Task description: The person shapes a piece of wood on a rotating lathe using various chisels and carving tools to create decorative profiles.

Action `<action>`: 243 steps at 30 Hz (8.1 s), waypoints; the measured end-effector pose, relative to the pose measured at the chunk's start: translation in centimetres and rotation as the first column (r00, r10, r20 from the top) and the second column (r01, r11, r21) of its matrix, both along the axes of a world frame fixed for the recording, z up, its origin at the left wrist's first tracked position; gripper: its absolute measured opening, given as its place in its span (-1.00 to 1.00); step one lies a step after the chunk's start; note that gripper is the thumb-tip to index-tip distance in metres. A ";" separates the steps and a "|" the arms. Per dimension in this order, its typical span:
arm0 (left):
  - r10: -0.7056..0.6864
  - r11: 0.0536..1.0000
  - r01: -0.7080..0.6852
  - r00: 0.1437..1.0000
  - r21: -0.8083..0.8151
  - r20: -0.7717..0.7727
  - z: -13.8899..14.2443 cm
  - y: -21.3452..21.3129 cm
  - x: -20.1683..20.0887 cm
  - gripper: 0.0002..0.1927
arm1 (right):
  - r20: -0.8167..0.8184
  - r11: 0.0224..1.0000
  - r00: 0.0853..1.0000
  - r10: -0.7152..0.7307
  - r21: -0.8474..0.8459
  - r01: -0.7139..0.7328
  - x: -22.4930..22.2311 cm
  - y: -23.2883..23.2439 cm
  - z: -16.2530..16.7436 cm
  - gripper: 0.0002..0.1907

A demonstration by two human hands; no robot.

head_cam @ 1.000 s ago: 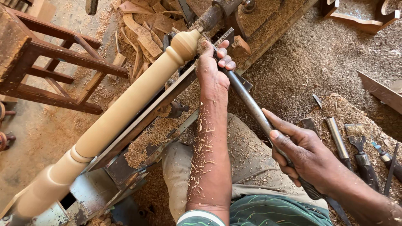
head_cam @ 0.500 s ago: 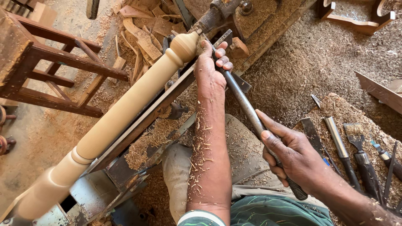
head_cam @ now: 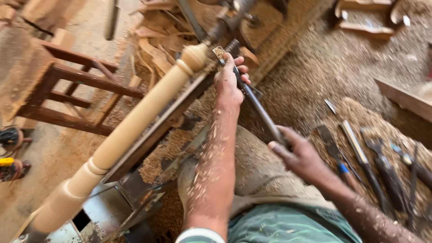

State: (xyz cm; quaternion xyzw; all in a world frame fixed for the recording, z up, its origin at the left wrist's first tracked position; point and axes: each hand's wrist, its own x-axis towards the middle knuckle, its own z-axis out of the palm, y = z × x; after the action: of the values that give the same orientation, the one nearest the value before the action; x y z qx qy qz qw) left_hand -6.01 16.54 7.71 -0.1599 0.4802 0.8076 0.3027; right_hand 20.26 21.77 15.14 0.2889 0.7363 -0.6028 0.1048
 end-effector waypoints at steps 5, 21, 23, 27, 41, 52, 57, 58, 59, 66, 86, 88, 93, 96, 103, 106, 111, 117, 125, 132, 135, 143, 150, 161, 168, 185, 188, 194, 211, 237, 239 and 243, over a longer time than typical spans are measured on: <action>-0.462 0.863 0.299 0.791 -0.407 -0.401 -1.2 -3.2 8.8 -0.81 | 0.107 0.986 0.989 -0.105 0.139 0.090 8.5 5.8 -4.3 -0.61; -0.606 0.726 0.446 0.775 -0.523 -0.180 -2.0 -10.4 15.6 -0.62 | 0.700 0.726 0.714 -0.028 0.505 -0.467 21.9 7.5 -10.9 -0.47; -0.598 0.729 0.445 0.784 -0.520 -0.167 -2.1 -10.4 15.9 -0.64 | 0.800 0.740 0.600 0.022 0.391 -0.548 20.2 7.7 -10.6 -0.51; -0.600 0.704 0.469 0.795 -0.534 -0.093 -2.1 -10.9 16.7 -0.67 | 0.699 0.781 0.704 0.126 0.368 -0.504 16.7 8.3 -9.9 -0.63; -0.600 0.700 0.466 0.795 -0.540 -0.091 -3.7 -12.0 16.8 -0.67 | 0.104 0.638 0.989 -0.109 0.770 -0.011 23.6 16.2 -13.3 -0.51; -0.331 0.943 0.327 0.884 -0.067 -0.330 -1.2 -2.1 10.8 -0.61 | -0.205 0.864 0.946 0.251 0.488 -0.123 -0.8 8.2 -4.0 -0.35; -0.046 0.992 0.009 0.955 -0.127 -0.291 1.9 -3.3 3.7 -0.60 | 0.062 0.653 0.890 0.451 0.657 -0.377 -10.4 5.1 0.5 -0.33; -0.044 0.988 0.004 0.965 -0.151 -0.259 2.0 -3.9 2.6 -0.59 | -0.002 0.623 0.875 0.484 0.703 -0.342 -11.6 5.1 1.2 -0.34; -0.041 0.984 0.000 0.973 -0.176 -0.226 2.1 -4.2 1.6 -0.58 | -0.046 0.638 0.862 0.505 0.693 -0.337 -12.7 5.2 1.9 -0.37; 0.055 0.972 -0.077 0.993 -0.220 -0.103 0.0 -4.2 -0.6 -0.66 | 0.136 0.526 0.771 0.622 0.657 -0.540 -18.1 8.6 3.7 -0.39; 0.214 0.971 -0.217 0.976 -0.103 -0.041 1.1 -1.0 -0.8 -0.63 | 0.212 0.274 0.519 0.828 0.654 -0.705 -26.3 15.3 3.7 -0.31; 0.229 0.968 -0.232 0.972 -0.092 -0.048 1.1 -0.7 -0.8 -0.65 | 0.257 0.266 0.545 0.798 0.662 -0.701 -26.2 15.5 3.8 -0.32; 0.268 0.954 -0.274 0.961 -0.124 -0.062 0.8 0.2 -0.9 -0.67 | 0.332 0.222 0.483 0.810 0.589 -0.777 -27.4 16.1 4.0 -0.32; 0.291 0.946 -0.298 0.954 -0.129 -0.070 0.9 0.5 -0.8 -0.67 | 0.404 0.154 0.425 0.810 0.552 -0.819 -28.5 16.8 4.0 -0.27; 0.344 0.930 -0.348 0.937 -0.120 -0.057 1.2 1.3 -1.2 -0.72 | 0.466 0.138 0.432 0.772 0.540 -0.830 -29.6 17.4 3.3 -0.33; 0.362 0.924 -0.365 0.931 -0.110 -0.047 1.2 1.6 -1.3 -0.73 | 0.524 0.030 0.383 0.760 0.561 -0.828 -30.1 17.8 3.1 -0.35; 0.381 0.921 -0.381 0.924 -0.080 -0.019 1.1 2.0 -1.4 -0.66 | 0.466 0.044 0.385 0.797 0.590 -0.806 -31.0 18.4 2.7 -0.33; 0.358 0.931 -0.358 0.934 -0.069 -0.009 0.8 2.0 -1.4 -0.60 | 0.473 0.002 0.353 0.807 0.595 -0.803 -30.9 18.7 2.4 -0.38; 0.360 0.928 -0.359 0.933 -0.103 -0.015 1.5 1.8 -1.4 -0.70 | 0.332 0.126 0.425 0.842 0.645 -0.754 -29.6 18.0 2.8 -0.34; 0.334 0.938 -0.335 0.942 -0.093 -0.031 1.9 1.1 -1.1 -0.69 | 0.433 0.194 0.487 0.759 0.563 -0.803 -28.0 16.5 4.4 -0.32; 0.334 0.938 -0.335 0.942 -0.094 -0.025 1.6 0.9 -1.0 -0.66 | 0.369 0.161 0.499 0.784 0.656 -0.738 -27.1 15.4 5.3 -0.32; 0.297 0.950 -0.301 0.953 -0.083 -0.055 0.4 -0.5 -0.5 -0.70 | 0.364 0.184 0.543 0.757 0.678 -0.711 -24.0 13.6 5.3 -0.44; 0.344 0.936 -0.346 0.938 -0.069 -0.039 0.8 -1.9 0.0 -0.79 | 0.252 0.390 0.682 0.686 0.665 -0.638 -20.4 10.1 6.2 -0.43; 0.245 0.946 -0.266 0.961 -0.184 -0.125 1.6 -4.6 0.0 -0.64 | -0.102 0.496 0.760 0.642 0.811 -0.311 -15.8 4.6 5.0 -0.42; 0.174 0.977 -0.180 0.983 -0.117 -0.057 1.7 -3.7 -0.4 -0.68 | 0.248 0.499 0.783 0.571 0.652 -0.570 -18.6 8.6 5.5 -0.45; 0.305 0.948 -0.307 0.951 -0.085 -0.041 1.5 0.4 -1.2 -0.75 | 0.213 0.235 0.468 0.858 0.647 -0.725 -27.7 17.1 4.4 -0.37; 0.281 0.950 -0.288 0.957 -0.118 -0.078 1.5 0.8 -1.3 -0.72 | 0.322 0.183 0.458 0.829 0.618 -0.764 -28.4 17.2 4.5 -0.35; 0.325 0.942 -0.330 0.941 -0.052 -0.093 1.1 1.4 -1.4 -0.77 | 0.237 0.214 0.440 0.866 0.618 -0.756 -29.5 18.0 4.1 -0.33; 0.354 0.934 -0.354 0.935 -0.054 -0.015 1.7 0.5 -1.0 -0.73 | 0.533 0.041 0.440 0.723 0.602 -0.797 -26.9 16.2 5.1 -0.39; 0.197 0.975 -0.210 0.969 -0.079 -0.147 0.9 -3.0 -0.1 -0.66 | 0.114 0.848 0.906 0.407 -0.415 -0.329 -19.7 9.3 5.5 -0.28; 0.247 0.965 -0.256 0.961 -0.057 -0.120 0.5 -2.9 -0.3 -0.67 | 0.141 0.870 0.900 0.412 -0.356 -0.343 -19.8 8.6 5.7 -0.26; 0.277 0.960 -0.279 0.958 -0.022 -0.075 -0.1 -3.8 -0.3 -0.70 | 0.155 0.887 0.907 0.391 -0.325 -0.327 -19.6 6.7 6.5 -0.26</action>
State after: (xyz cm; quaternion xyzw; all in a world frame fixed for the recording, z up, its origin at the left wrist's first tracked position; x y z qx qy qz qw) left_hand -6.33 12.76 7.62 -0.2016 0.4765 0.8394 0.1663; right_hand 0.61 28.47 21.59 0.1920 0.6643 -0.6397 0.3356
